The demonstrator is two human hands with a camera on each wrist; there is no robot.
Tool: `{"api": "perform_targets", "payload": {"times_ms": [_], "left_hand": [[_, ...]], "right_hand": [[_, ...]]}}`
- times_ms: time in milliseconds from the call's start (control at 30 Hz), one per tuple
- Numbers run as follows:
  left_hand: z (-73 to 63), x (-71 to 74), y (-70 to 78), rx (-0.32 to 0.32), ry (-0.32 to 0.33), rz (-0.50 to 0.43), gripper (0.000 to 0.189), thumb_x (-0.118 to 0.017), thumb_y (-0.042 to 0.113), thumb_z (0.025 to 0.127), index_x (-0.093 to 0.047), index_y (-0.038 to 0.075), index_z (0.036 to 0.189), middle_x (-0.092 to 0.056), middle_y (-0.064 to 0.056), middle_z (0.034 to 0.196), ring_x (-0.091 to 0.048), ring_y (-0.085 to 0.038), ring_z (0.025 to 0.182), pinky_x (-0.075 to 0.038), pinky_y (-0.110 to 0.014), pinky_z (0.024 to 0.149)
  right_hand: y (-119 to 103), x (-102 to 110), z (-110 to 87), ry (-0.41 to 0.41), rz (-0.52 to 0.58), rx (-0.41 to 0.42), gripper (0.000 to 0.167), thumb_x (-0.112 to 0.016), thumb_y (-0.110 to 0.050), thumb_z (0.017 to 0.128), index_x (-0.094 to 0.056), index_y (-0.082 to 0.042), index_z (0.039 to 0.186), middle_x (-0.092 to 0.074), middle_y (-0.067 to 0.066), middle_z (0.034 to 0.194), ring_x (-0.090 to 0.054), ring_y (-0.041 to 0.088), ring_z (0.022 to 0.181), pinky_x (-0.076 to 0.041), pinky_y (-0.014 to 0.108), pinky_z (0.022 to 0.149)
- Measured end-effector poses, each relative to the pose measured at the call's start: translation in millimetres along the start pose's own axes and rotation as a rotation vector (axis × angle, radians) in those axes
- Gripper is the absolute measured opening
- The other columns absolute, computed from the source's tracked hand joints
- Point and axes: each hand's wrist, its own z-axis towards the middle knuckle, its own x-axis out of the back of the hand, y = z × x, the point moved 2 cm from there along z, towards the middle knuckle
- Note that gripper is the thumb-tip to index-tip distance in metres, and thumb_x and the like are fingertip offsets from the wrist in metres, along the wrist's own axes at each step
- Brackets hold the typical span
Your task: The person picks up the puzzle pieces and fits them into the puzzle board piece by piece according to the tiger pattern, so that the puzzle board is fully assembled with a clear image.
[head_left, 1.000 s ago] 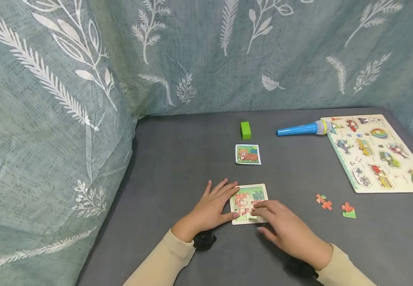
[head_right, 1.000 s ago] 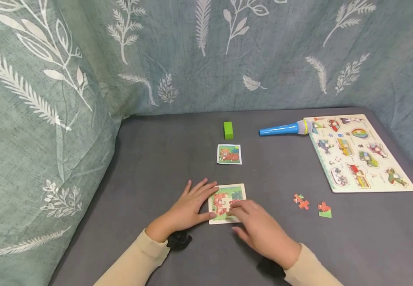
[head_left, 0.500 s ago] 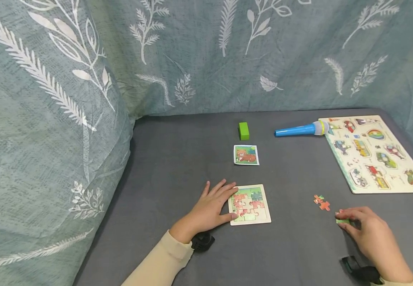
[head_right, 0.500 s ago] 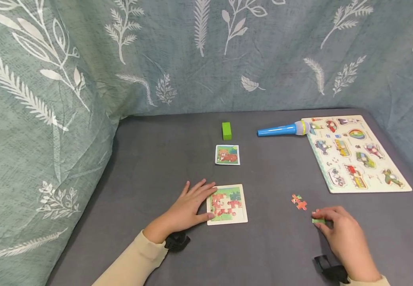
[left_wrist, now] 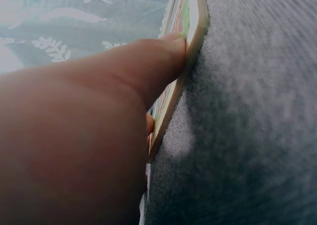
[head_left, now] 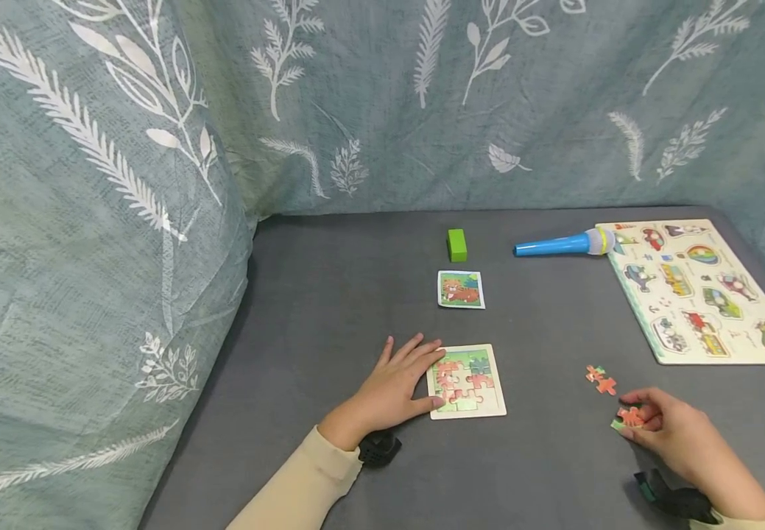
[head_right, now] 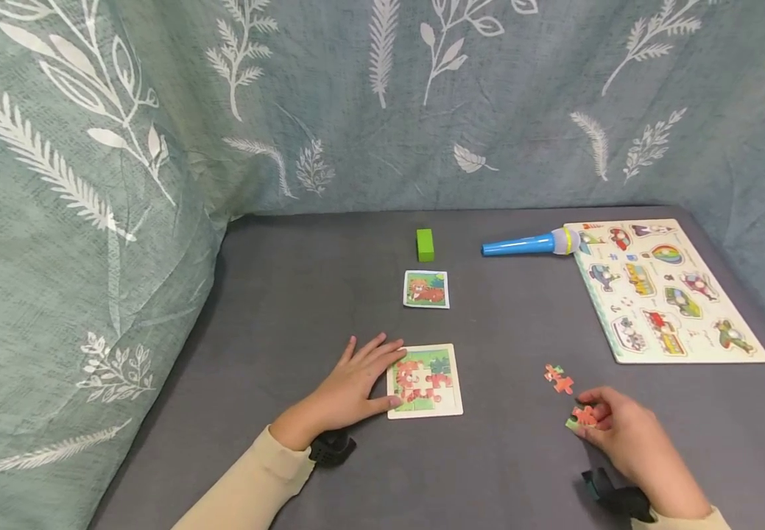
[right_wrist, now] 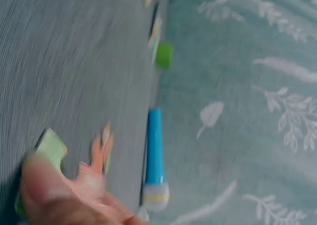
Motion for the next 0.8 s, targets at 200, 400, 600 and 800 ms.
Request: {"api": "perform_targets", "payload": {"times_ms": [200,400,600,800], "left_hand": [[-1.4,5.9,-5.5,0.013,0.004,0.003,0.078,-0.070,0.048,0.100,-0.037,0.018,0.164,-0.028,0.001,0.171,-0.011,-0.024,0.161,0.003,-0.061,0.125],[-0.2,5.5,-9.5,0.033,-0.004,0.011,0.078,-0.069,0.050,0.100,-0.036,0.019,0.164,-0.027,0.002,0.172,-0.009,-0.023,0.161,0.004,-0.060,0.126],[2.1,1.8,-5.4,0.008,-0.017,-0.008,0.077,-0.067,0.050,0.101,-0.035,0.020,0.165,-0.027,0.003,0.172,-0.009,-0.022,0.161,0.005,-0.059,0.126],[1.3,0.3,-2.6,0.007,-0.026,-0.003,0.077,-0.067,0.050,0.101,-0.034,0.021,0.165,-0.026,0.003,0.172,-0.008,-0.021,0.161,0.006,-0.058,0.126]], "right_hand": [[-58,-18,15.1,0.069,0.254,0.323,0.021,-0.082,0.004,0.085,-0.078,-0.014,0.096,-0.066,-0.010,0.087,-0.057,-0.001,0.076,-0.049,0.018,0.062],[-120,-31,55.8,-0.135,0.440,0.355,0.012,-0.078,-0.005,0.094,-0.078,-0.007,0.106,-0.074,-0.002,0.097,-0.070,0.007,0.084,-0.059,0.024,0.071],[-134,-51,74.3,-0.171,0.363,0.308,0.011,-0.085,-0.006,0.088,-0.076,-0.008,0.095,-0.069,-0.005,0.080,-0.065,0.011,0.068,-0.055,0.027,0.059],[-132,-66,69.7,-0.135,0.242,0.368,0.010,-0.088,-0.006,0.085,-0.081,-0.008,0.093,-0.067,-0.010,0.078,-0.060,0.004,0.069,-0.053,0.024,0.062]]}}
